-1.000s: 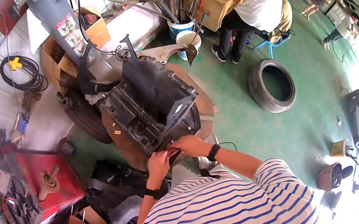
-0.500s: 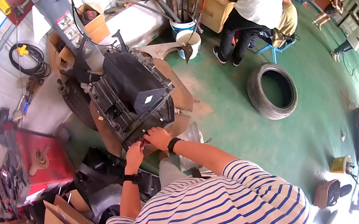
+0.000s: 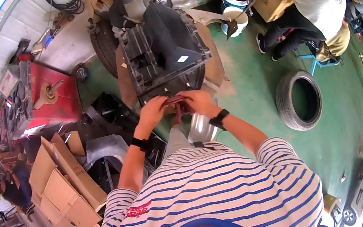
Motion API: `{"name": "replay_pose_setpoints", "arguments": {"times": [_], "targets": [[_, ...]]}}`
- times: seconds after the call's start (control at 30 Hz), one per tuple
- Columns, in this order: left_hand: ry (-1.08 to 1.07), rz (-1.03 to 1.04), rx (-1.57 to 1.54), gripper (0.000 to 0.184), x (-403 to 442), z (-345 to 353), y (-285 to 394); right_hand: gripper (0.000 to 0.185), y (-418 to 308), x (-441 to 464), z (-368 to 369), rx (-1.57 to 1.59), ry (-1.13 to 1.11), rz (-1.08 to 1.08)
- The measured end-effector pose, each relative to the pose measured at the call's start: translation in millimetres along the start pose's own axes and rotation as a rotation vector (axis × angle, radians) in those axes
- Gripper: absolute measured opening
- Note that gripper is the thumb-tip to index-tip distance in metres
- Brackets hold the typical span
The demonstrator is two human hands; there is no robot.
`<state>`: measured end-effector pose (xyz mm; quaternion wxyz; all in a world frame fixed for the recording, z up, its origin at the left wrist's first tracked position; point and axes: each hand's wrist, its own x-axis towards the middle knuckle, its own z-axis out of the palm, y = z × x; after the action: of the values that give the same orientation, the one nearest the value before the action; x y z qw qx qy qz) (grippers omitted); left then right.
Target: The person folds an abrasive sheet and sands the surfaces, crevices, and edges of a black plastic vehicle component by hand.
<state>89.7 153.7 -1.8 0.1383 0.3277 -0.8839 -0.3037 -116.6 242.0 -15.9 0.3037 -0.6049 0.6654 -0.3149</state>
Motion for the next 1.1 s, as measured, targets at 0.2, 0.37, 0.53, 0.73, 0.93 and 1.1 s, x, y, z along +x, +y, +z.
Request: {"name": "replay_pose_setpoints", "arguments": {"times": [0.2, 0.37, 0.53, 0.73, 0.93, 1.1], "targets": [[0.383, 0.186, -0.121, 0.038, 93.3, -55.1, 37.2, 0.035, -43.1, 97.3, -85.6, -0.285, 0.53, -0.525], [0.379, 0.217, -0.167, 0.047, 157.3, 3.1, -22.9, 0.048, -10.7, 141.8, -60.1, 0.21, 0.273, -0.018], [0.306, 0.153, -0.216, 0.049, 132.5, -1.0, -13.5, 0.054, -5.8, 126.1, -37.2, 0.096, 0.349, -0.081], [0.206, 0.171, -0.208, 0.056, 99.7, 7.2, -6.0, 0.061, 12.6, 97.0, -5.7, -0.071, 0.569, -0.191], [-0.073, 0.266, 0.114, 0.056, 68.9, 42.3, -27.8, 0.049, 75.2, 46.0, 22.1, 0.21, 0.218, 0.105], [0.008, -0.001, -0.116, 0.046, 15.1, 82.2, -26.9, 0.044, 76.7, 2.9, 15.1, 0.108, 0.087, -0.125]]}}
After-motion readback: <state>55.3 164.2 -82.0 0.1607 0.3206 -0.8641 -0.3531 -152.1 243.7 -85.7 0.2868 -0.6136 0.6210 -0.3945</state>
